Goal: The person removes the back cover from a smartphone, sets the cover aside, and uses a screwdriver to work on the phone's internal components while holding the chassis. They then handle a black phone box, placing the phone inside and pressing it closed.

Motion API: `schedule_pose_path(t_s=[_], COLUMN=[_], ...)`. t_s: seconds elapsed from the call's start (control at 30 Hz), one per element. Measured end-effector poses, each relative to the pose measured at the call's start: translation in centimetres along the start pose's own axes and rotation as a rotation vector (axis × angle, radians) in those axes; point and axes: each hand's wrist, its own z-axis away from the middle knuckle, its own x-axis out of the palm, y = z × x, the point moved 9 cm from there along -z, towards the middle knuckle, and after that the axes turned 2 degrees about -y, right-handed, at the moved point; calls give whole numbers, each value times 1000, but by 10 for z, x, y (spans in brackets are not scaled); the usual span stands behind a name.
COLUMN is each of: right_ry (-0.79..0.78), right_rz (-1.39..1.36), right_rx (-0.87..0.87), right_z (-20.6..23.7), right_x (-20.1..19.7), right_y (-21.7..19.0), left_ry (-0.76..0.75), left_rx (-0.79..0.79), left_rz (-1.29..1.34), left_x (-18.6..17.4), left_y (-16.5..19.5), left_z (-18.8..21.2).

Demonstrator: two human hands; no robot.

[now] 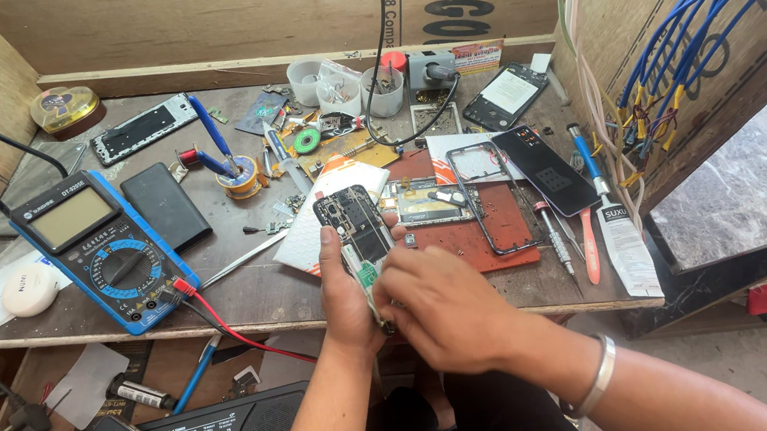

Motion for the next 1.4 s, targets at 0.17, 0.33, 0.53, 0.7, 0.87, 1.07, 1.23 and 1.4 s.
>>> schedule_pose_path(t_s=[0.17,0.33,0.53,0.7,0.87,1.07,1.23,1.4], right_ry=[-180,-209,154,165,128,-85,-325,-171], right_rz=[-30,-94,-26,-11,81,14,-81,-64], right_rx=[-27,-43,72,111,-2,-90,-189,-84], right_z=[14,35,25,3,-7,5,30,36], right_x=[12,14,-25,-16,-4,15,24,-7], right_y=[-14,-23,15,34,23,0,-18,2], left_ry=[20,49,-10,-161,-90,-120,-14,-78], left_rx=[-14,9,-60,-72,-70,-80,-40,1], left_rz=[96,170,200,258,184,201,246,289], left_x=[-1,0,5,14,6,8,0,6], left_y=[1,8,5,3,2,-1,2,12], left_z=[-4,-4,-2,-1,-1,-5,-5,0])
